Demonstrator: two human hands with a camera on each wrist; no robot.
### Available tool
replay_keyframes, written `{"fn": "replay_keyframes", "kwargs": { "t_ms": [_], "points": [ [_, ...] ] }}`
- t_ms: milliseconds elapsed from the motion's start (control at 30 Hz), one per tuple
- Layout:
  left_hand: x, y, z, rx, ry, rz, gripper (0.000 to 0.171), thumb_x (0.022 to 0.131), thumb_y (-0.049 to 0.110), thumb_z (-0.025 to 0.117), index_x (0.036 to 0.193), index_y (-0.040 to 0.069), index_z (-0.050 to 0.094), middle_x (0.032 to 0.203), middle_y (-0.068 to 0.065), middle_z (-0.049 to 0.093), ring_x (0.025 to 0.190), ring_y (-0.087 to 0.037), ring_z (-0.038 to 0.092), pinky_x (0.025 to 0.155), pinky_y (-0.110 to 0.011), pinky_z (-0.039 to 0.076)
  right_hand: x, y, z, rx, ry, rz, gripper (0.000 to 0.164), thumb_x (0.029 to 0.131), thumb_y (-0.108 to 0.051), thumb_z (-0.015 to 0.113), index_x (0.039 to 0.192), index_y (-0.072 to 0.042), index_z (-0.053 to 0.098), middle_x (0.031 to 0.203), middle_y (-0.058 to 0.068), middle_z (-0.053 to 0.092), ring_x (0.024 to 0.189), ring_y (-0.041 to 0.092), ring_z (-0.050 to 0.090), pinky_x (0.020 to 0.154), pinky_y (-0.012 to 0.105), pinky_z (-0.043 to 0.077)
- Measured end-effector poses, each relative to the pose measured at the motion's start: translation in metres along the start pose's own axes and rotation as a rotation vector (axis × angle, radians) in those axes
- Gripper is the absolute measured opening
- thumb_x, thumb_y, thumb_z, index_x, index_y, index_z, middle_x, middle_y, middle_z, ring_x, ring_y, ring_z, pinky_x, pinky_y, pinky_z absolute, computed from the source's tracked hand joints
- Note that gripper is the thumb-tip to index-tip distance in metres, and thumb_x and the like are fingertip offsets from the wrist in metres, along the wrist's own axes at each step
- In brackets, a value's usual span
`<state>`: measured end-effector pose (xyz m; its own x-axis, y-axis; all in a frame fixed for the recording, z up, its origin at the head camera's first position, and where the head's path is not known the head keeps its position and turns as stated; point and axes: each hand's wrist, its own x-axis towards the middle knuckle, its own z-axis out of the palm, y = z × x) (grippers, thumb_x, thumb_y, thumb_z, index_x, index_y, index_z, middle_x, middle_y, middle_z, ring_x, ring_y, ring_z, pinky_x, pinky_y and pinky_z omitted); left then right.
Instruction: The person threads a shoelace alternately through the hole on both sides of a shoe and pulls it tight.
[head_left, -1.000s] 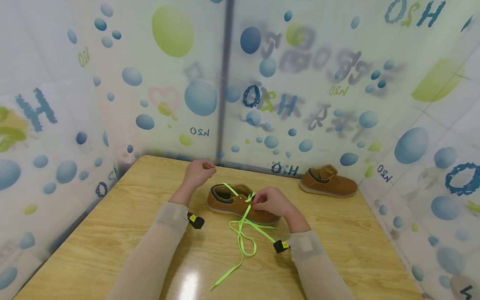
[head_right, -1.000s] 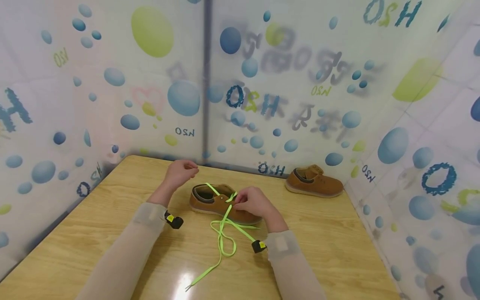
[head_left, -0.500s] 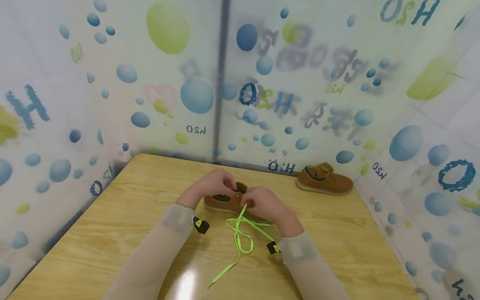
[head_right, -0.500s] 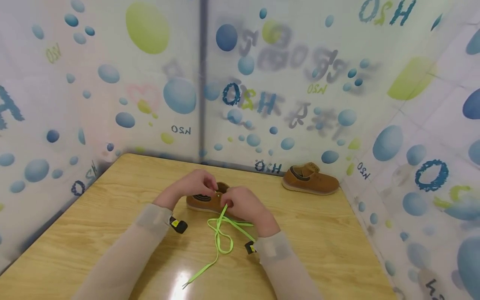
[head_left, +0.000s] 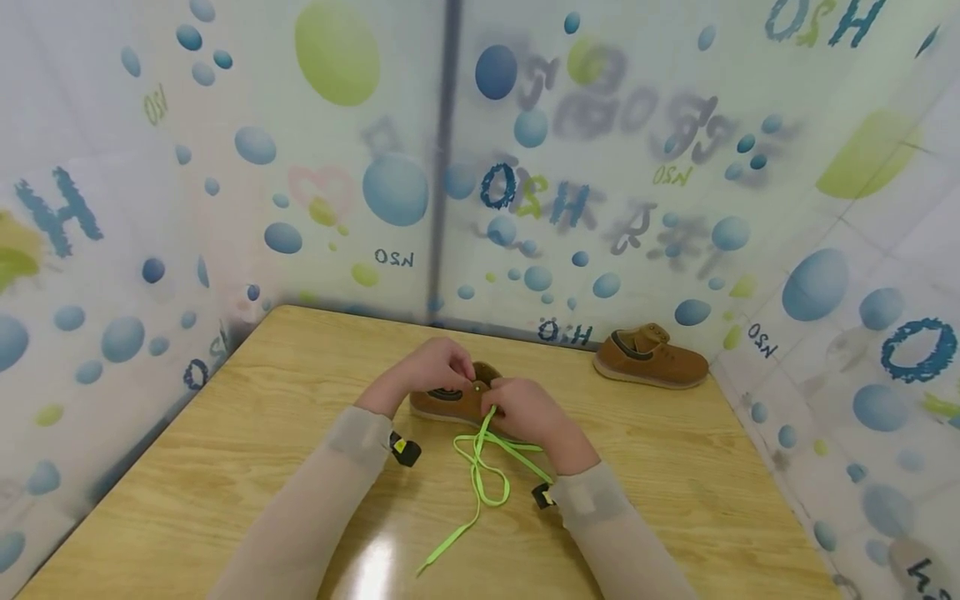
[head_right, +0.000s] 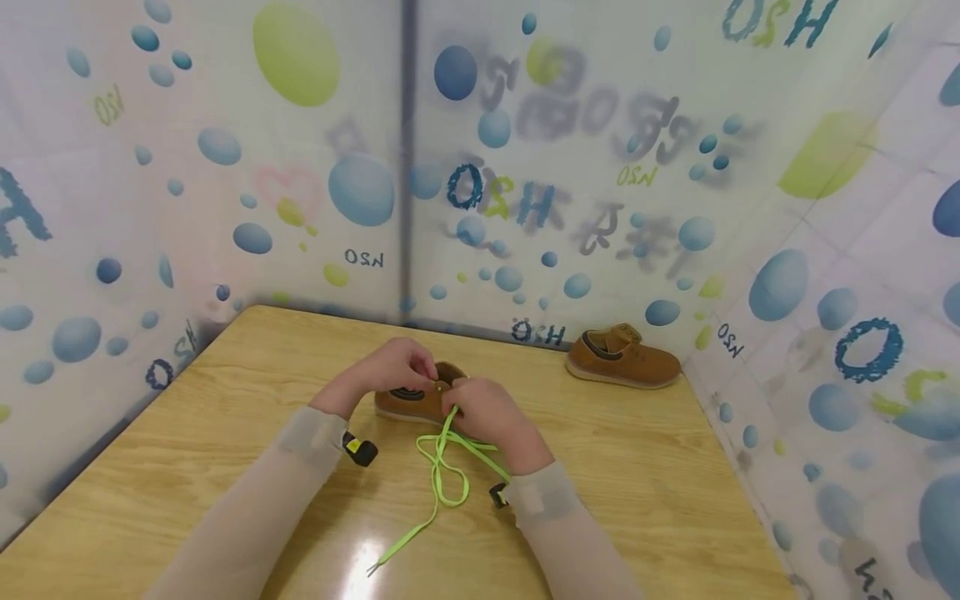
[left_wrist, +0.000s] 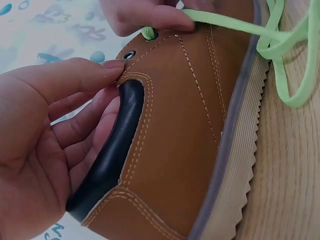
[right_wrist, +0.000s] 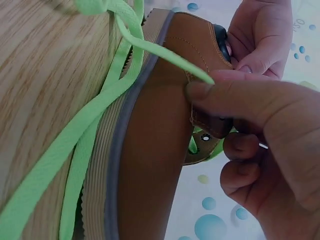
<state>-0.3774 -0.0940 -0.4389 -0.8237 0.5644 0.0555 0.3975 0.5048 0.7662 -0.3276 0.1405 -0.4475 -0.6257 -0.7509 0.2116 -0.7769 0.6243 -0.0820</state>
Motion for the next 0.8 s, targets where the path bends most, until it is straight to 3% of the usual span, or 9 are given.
{"fn": "replay_keyframes", "kwargs": {
  "t_ms": [267, 500, 667, 800],
  "points": [
    [0.001, 0.001, 0.000, 0.013, 0.000, 0.013, 0.006, 0.091, 0.014, 0.082, 0.095, 0.012, 0.079, 0.083, 0.001, 0.078, 0.068, -0.015, 0.065, 0.067, -0.030, 0.056, -0.001, 0.005, -0.001, 0.152, 0.144, 0.041, 0.009, 0.095, -0.006, 0.071, 0.097, -0.012, 0.077, 0.086, -0.005, 0.060, 0.070, 0.008, 0.050, 0.067, 0.025, 0.049],
    [0.001, 0.003, 0.000, 0.029, 0.000, 0.019, 0.004, 0.090, 0.013, 0.081, 0.094, 0.013, 0.080, 0.083, 0.001, 0.078, 0.069, -0.014, 0.066, 0.067, -0.030, 0.056, -0.005, 0.010, -0.009, 0.482, 0.271, 0.102, 0.011, 0.097, -0.005, 0.070, 0.098, -0.010, 0.079, 0.082, -0.005, 0.062, 0.069, 0.009, 0.050, 0.064, 0.026, 0.046],
    [0.000, 0.003, 0.000, 0.028, 0.001, 0.008, 0.004, 0.090, 0.013, 0.082, 0.094, 0.014, 0.080, 0.083, 0.002, 0.078, 0.070, -0.014, 0.066, 0.068, -0.030, 0.056, -0.010, 0.011, -0.021, 0.700, 0.378, 0.141, 0.009, 0.100, -0.006, 0.071, 0.100, -0.003, 0.080, 0.086, 0.009, 0.073, 0.064, 0.011, 0.050, 0.060, 0.025, 0.045],
    [-0.001, 0.004, 0.001, 0.025, 0.007, 0.004, 0.005, 0.090, 0.013, 0.082, 0.094, 0.014, 0.080, 0.084, 0.002, 0.079, 0.071, -0.014, 0.066, 0.069, -0.030, 0.056, -0.013, 0.012, -0.033, 0.812, 0.457, 0.195, 0.012, 0.101, -0.004, 0.071, 0.105, 0.005, 0.078, 0.085, 0.016, 0.073, 0.061, 0.007, 0.050, 0.058, 0.021, 0.044]
  ]
}}
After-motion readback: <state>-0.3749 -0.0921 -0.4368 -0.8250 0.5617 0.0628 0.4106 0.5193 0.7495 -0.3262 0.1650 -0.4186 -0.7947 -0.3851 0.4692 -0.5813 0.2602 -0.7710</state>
